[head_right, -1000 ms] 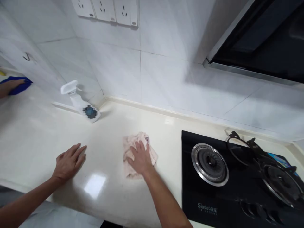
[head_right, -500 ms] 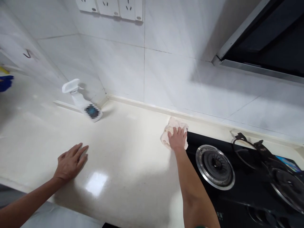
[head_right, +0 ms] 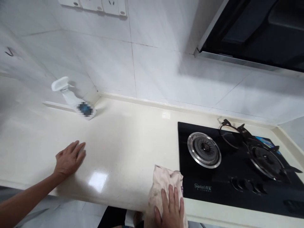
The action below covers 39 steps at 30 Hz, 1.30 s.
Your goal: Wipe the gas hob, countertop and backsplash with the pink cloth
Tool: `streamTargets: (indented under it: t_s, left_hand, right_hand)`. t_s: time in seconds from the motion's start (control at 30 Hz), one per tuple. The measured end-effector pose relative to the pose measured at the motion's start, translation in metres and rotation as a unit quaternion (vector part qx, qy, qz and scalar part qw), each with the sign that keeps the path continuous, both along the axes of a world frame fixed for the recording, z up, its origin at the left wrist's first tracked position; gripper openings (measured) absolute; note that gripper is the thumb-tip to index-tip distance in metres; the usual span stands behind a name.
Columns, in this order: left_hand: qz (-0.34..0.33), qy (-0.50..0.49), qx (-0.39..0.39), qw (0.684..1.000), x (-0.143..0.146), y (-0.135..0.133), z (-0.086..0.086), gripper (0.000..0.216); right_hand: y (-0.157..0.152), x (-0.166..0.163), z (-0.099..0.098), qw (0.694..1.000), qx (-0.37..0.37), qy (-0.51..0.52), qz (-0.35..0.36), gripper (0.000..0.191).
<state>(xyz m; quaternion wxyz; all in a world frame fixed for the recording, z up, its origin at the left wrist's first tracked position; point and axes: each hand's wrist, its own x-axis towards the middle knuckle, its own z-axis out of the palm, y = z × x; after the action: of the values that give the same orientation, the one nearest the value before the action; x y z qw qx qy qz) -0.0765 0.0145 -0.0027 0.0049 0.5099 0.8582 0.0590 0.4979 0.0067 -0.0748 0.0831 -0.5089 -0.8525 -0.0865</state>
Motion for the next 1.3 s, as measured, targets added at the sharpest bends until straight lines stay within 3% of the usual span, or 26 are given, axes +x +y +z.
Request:
streamTargets:
  t_s: [0.1, 0.23, 0.43, 0.63, 0.77, 0.9, 1.0, 1.07, 1.2, 1.3]
  left_hand:
    - [0.004, 0.004, 0.003, 1.000, 0.001, -0.001, -0.002, 0.055]
    - [0.009, 0.002, 0.007, 1.000, 0.001, -0.002, -0.005, 0.053]
    - [0.013, 0.002, 0.006, 1.000, 0.004, -0.005, -0.005, 0.055]
    - [0.014, -0.010, 0.005, 1.000, 0.006, -0.008, -0.007, 0.054]
    - [0.011, -0.014, 0.011, 1.000, 0.006, -0.011, -0.008, 0.054]
    - [0.010, -0.016, 0.019, 1.000, 0.003, -0.013, -0.011, 0.054]
    - [0.009, -0.010, 0.025, 1.000, 0.000, -0.014, -0.014, 0.053]
    - [0.007, -0.005, 0.026, 1.000, -0.001, -0.015, -0.015, 0.052]
    - [0.003, 0.012, 0.021, 1.000, -0.003, -0.016, -0.014, 0.054]
    - [0.001, 0.018, 0.019, 1.000, -0.004, -0.015, -0.011, 0.054]
  right_hand:
    - [0.001, -0.001, -0.005, 1.000, -0.012, -0.006, -0.008, 0.062]
    - [0.046, -0.036, 0.015, 0.999, -0.044, -0.008, -0.026, 0.060]
    - [0.169, -0.087, 0.039, 0.995, -0.094, -0.003, -0.032, 0.065]
    - [0.309, -0.132, 0.060, 0.975, -0.142, 0.048, -0.162, 0.066]
    - [0.349, -0.208, 0.078, 0.965, -0.174, 0.047, -0.190, 0.069]
    - [0.319, -0.310, 0.088, 0.974, -0.209, 0.027, -0.079, 0.068]
    - [0.256, -0.373, 0.091, 0.969, -0.229, 0.025, 0.086, 0.068]
    - [0.205, -0.396, 0.091, 0.952, -0.239, 0.031, 0.190, 0.071]
    - [0.113, -0.382, 0.088, 0.905, -0.261, 0.069, 0.330, 0.070]
    - [0.083, -0.332, 0.079, 0.877, -0.271, 0.113, 0.380, 0.065]
